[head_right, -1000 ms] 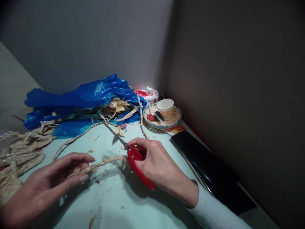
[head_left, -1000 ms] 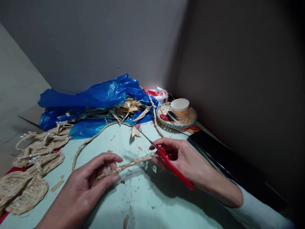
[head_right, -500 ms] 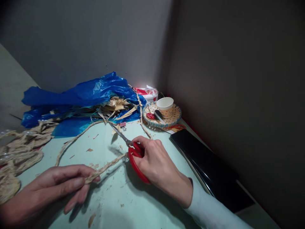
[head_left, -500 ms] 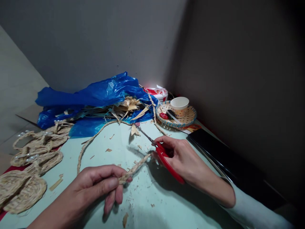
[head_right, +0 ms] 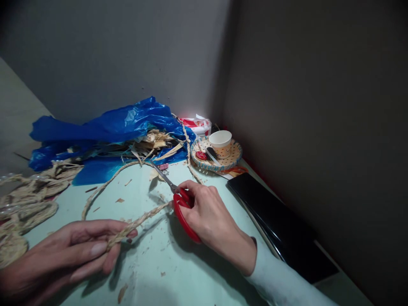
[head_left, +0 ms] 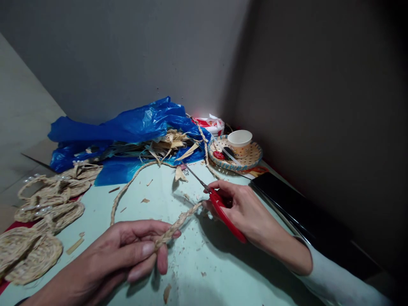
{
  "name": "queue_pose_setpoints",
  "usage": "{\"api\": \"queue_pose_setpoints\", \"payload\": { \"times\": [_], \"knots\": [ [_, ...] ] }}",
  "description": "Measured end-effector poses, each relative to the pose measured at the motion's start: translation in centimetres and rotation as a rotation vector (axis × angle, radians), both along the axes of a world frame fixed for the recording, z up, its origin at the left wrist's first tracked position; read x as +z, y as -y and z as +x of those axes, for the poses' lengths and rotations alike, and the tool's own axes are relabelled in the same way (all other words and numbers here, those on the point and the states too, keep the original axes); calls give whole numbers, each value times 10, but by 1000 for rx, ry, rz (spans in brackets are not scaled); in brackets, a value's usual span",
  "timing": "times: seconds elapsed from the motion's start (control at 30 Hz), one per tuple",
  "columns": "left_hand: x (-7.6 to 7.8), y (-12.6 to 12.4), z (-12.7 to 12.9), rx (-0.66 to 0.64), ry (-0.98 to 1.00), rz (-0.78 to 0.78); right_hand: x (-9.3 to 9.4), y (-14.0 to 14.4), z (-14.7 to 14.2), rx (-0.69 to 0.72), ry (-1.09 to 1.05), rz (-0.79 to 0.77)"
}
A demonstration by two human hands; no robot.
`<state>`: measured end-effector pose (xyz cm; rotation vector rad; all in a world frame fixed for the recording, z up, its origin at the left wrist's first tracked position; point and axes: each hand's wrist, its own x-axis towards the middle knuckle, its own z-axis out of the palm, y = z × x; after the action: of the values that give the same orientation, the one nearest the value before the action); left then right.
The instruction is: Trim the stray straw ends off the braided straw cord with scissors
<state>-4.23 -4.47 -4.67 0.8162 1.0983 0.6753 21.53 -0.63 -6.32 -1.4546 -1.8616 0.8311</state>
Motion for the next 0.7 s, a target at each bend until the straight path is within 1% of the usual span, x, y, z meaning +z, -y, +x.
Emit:
{"api": "queue_pose_setpoints", "payload": {
  "times": [0.07,0.13,0.27,0.4,0.47,0.57,0.7],
  "knots": [
    [1,2,1,89,-57,-21,-2,0,0,5,-30,-1],
    [1,2,1,118,-129,7,-4,0,0,18,-80,-18],
    [-1,-1,3,31,-237,114,-3,1,-3,40,-130,-76],
    [-4,-4,0,-56,-262,149,-1,3,-4,54,-120,-91],
    [-5,-6,0,-79,-262,178,0,3,-5,65,-139,-104],
    [-7,-7,1,-74,-243,199,0,3,-5,69,-177,-120],
    [-4,-5,3,-4,-274,172,-2,4,-5,85,-226,-124]
  ]
}}
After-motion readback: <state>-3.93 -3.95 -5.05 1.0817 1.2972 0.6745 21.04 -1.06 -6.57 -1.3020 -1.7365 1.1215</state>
